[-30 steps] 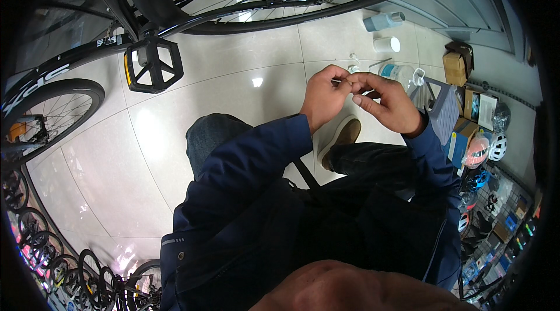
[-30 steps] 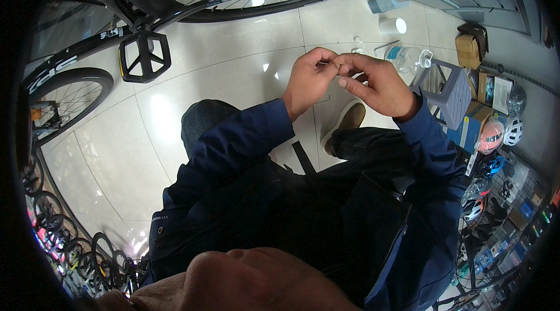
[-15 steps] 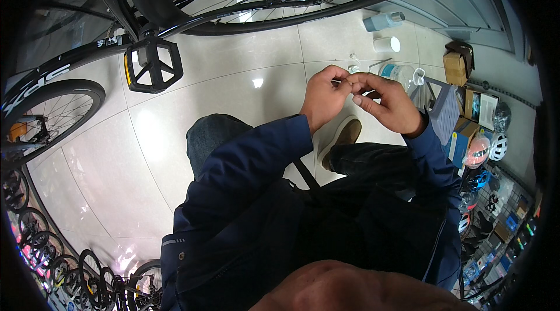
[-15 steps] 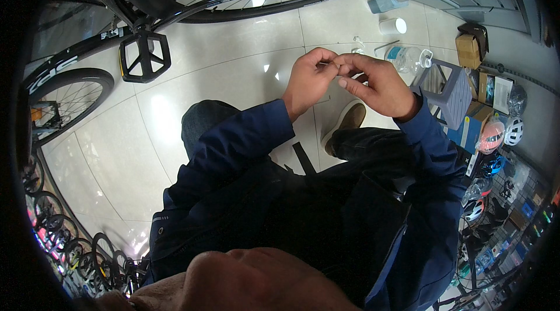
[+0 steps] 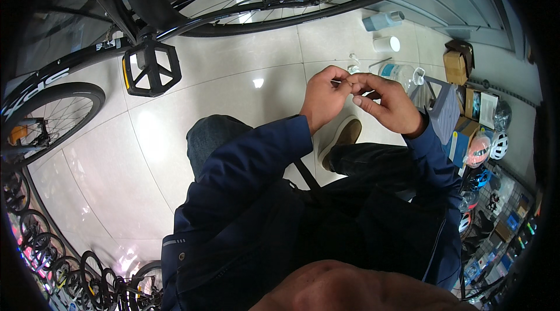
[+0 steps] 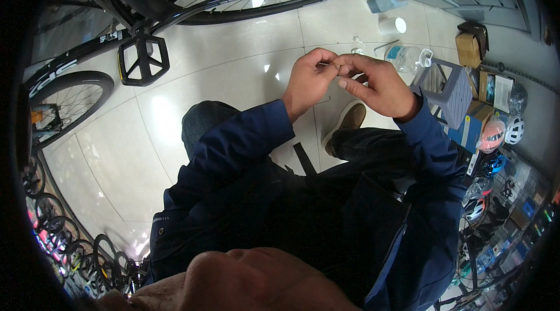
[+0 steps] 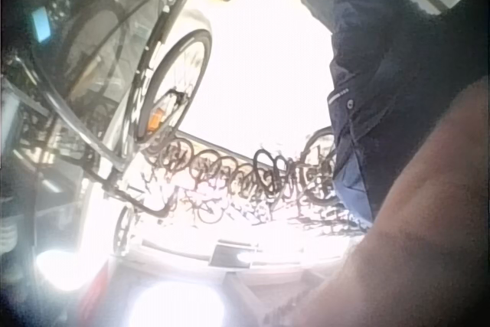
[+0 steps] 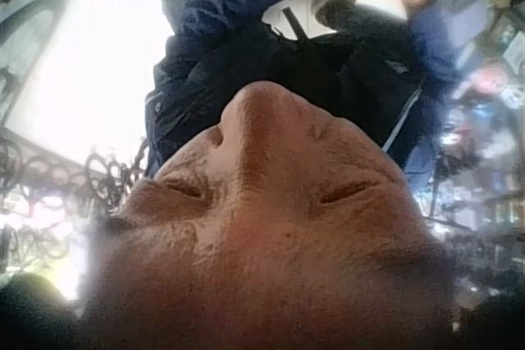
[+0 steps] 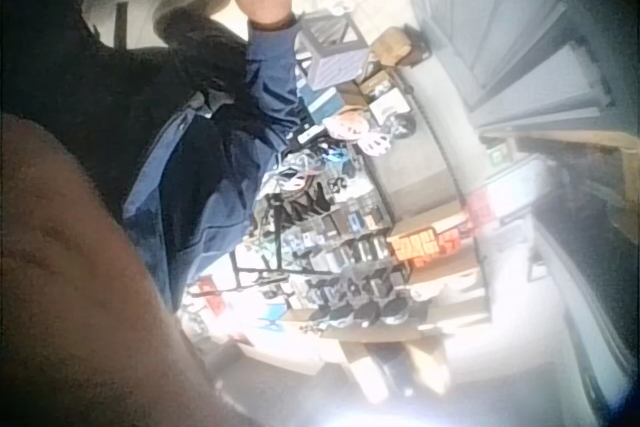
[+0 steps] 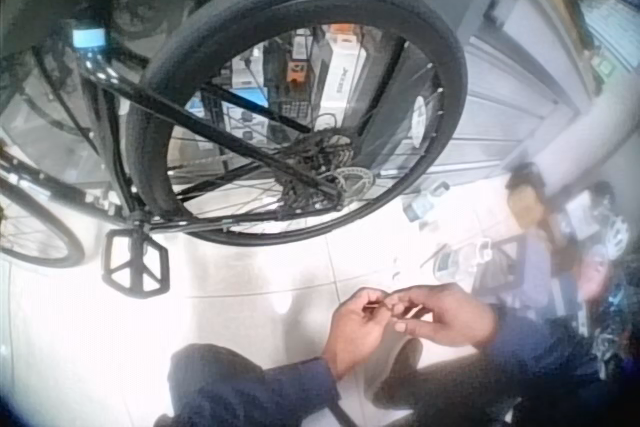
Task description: The person prepares a syringe by drawing lubricant from a bottle, then applies the lubricant to the bicycle chain while rotating the rear wheel. The person also briefly handles the handlebar area.
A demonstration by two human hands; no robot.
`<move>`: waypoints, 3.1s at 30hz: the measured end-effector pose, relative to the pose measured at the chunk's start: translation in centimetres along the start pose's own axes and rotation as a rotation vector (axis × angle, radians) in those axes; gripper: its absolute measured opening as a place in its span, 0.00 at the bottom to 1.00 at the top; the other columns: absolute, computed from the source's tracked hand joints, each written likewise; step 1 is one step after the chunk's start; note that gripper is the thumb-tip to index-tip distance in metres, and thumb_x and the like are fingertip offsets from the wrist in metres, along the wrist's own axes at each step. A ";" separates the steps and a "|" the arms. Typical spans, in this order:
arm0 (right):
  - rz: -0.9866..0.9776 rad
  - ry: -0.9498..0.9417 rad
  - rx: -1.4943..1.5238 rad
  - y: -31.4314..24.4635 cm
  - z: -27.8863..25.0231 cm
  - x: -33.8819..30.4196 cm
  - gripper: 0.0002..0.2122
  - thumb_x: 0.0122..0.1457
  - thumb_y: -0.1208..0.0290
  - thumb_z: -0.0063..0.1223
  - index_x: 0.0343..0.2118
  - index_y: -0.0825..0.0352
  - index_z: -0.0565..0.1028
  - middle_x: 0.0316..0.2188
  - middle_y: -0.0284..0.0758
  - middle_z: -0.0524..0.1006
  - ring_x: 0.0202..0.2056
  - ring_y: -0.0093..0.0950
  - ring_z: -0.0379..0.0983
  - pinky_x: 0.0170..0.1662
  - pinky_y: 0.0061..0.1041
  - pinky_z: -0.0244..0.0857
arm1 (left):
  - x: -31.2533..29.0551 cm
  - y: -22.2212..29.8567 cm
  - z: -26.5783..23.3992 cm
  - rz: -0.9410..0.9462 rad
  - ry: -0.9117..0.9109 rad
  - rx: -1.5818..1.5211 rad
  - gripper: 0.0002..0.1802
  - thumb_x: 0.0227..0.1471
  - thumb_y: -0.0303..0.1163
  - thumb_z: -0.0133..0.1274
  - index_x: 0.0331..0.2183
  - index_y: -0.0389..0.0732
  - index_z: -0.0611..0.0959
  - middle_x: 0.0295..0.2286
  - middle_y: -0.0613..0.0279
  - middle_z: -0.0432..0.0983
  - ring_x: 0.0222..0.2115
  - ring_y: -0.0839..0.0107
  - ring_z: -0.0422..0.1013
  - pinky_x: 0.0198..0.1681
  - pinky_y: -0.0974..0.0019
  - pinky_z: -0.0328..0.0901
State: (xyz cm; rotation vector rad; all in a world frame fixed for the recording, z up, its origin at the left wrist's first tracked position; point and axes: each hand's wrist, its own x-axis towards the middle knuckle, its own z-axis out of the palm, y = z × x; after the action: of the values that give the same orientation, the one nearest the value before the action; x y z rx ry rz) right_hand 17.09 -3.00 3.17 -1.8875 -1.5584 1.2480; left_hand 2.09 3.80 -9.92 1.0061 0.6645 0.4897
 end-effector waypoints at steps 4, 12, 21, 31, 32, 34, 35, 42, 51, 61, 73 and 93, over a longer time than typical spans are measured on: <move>-0.011 0.003 -0.006 0.0 0.0 0.0 0.19 0.65 0.73 0.58 0.58 0.69 0.73 0.43 0.42 0.81 0.42 0.32 0.82 0.46 0.29 0.78 | 0.0 0.2 -0.1 -0.024 -0.015 0.015 0.10 0.59 0.25 0.54 0.41 0.31 0.81 0.36 0.57 0.82 0.38 0.72 0.77 0.44 0.68 0.71; 0.021 -0.040 -0.014 0.1 -0.2 0.0 0.19 0.67 0.72 0.57 0.59 0.70 0.72 0.45 0.40 0.80 0.45 0.29 0.79 0.50 0.28 0.75 | 0.0 0.4 -0.1 -0.023 -0.017 0.026 0.10 0.59 0.25 0.55 0.42 0.32 0.81 0.35 0.58 0.82 0.37 0.72 0.76 0.44 0.68 0.71; -0.025 0.001 -0.013 0.3 0.1 0.2 0.19 0.65 0.74 0.59 0.58 0.70 0.73 0.43 0.42 0.80 0.42 0.32 0.81 0.47 0.29 0.78 | -0.2 0.7 -0.2 0.001 0.001 0.010 0.10 0.58 0.26 0.55 0.41 0.32 0.82 0.34 0.58 0.82 0.35 0.71 0.77 0.42 0.67 0.72; -0.012 -0.013 -0.005 0.0 0.0 0.2 0.19 0.64 0.74 0.59 0.58 0.70 0.73 0.42 0.41 0.80 0.42 0.32 0.81 0.48 0.29 0.78 | -0.2 0.9 -0.2 -0.022 -0.020 -0.015 0.10 0.58 0.25 0.54 0.42 0.31 0.81 0.36 0.58 0.82 0.37 0.72 0.77 0.43 0.68 0.72; -0.011 -0.011 -0.001 0.0 0.0 0.2 0.19 0.64 0.74 0.59 0.58 0.70 0.73 0.42 0.41 0.80 0.42 0.32 0.81 0.48 0.29 0.78 | -0.2 0.9 -0.2 -0.022 -0.019 -0.010 0.10 0.59 0.25 0.54 0.42 0.31 0.81 0.36 0.58 0.82 0.37 0.72 0.77 0.43 0.68 0.72; -0.009 -0.008 0.014 0.1 0.0 0.2 0.19 0.64 0.74 0.59 0.58 0.70 0.73 0.42 0.41 0.80 0.42 0.31 0.81 0.47 0.29 0.78 | -0.2 0.9 -0.2 -0.027 -0.014 0.001 0.10 0.59 0.25 0.54 0.42 0.31 0.81 0.35 0.58 0.82 0.37 0.72 0.77 0.44 0.68 0.72; -0.009 -0.014 0.001 0.1 0.0 0.1 0.19 0.65 0.74 0.58 0.58 0.70 0.72 0.43 0.41 0.80 0.42 0.30 0.80 0.48 0.29 0.77 | -0.2 0.8 -0.1 -0.022 -0.013 -0.013 0.10 0.59 0.25 0.54 0.41 0.31 0.81 0.35 0.58 0.82 0.37 0.72 0.77 0.44 0.68 0.72; -0.030 -0.006 -0.005 0.3 0.1 0.2 0.20 0.64 0.74 0.59 0.58 0.70 0.72 0.42 0.41 0.80 0.41 0.30 0.80 0.46 0.28 0.78 | -0.2 0.8 -0.2 -0.020 -0.010 0.003 0.10 0.59 0.25 0.54 0.41 0.31 0.82 0.35 0.58 0.82 0.36 0.72 0.77 0.43 0.68 0.71; -0.004 -0.036 -0.018 -0.1 -0.2 0.2 0.18 0.66 0.73 0.57 0.58 0.70 0.72 0.43 0.40 0.80 0.44 0.29 0.79 0.49 0.29 0.76 | -0.2 0.9 -0.2 -0.019 -0.011 0.002 0.10 0.59 0.25 0.55 0.41 0.31 0.82 0.35 0.59 0.82 0.36 0.73 0.77 0.43 0.69 0.71; 0.016 -0.035 -0.004 -0.2 0.0 0.3 0.18 0.66 0.73 0.57 0.58 0.70 0.72 0.43 0.40 0.80 0.44 0.29 0.79 0.49 0.28 0.76 | -0.2 0.7 -0.3 -0.027 -0.015 -0.014 0.09 0.59 0.25 0.54 0.41 0.31 0.82 0.35 0.60 0.82 0.36 0.73 0.77 0.43 0.69 0.71; 0.008 -0.043 -0.024 -0.1 -0.1 0.3 0.19 0.67 0.73 0.57 0.58 0.70 0.72 0.43 0.39 0.81 0.44 0.29 0.80 0.49 0.28 0.76 | -0.3 1.0 -0.3 -0.015 -0.008 0.040 0.11 0.58 0.26 0.54 0.41 0.31 0.82 0.35 0.58 0.82 0.36 0.72 0.77 0.42 0.68 0.72; -0.004 -0.037 0.004 -0.1 -0.4 0.3 0.18 0.66 0.75 0.57 0.58 0.70 0.73 0.44 0.37 0.80 0.44 0.27 0.78 0.49 0.26 0.75 | 0.0 0.5 -0.4 -0.002 0.000 0.021 0.10 0.58 0.25 0.54 0.42 0.32 0.82 0.35 0.60 0.82 0.36 0.73 0.77 0.43 0.69 0.71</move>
State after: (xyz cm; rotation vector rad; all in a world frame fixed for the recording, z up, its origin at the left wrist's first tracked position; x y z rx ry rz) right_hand 17.30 -2.61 3.36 -1.8682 -1.5769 1.2900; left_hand 1.78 4.24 -9.63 1.0248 0.6719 0.4824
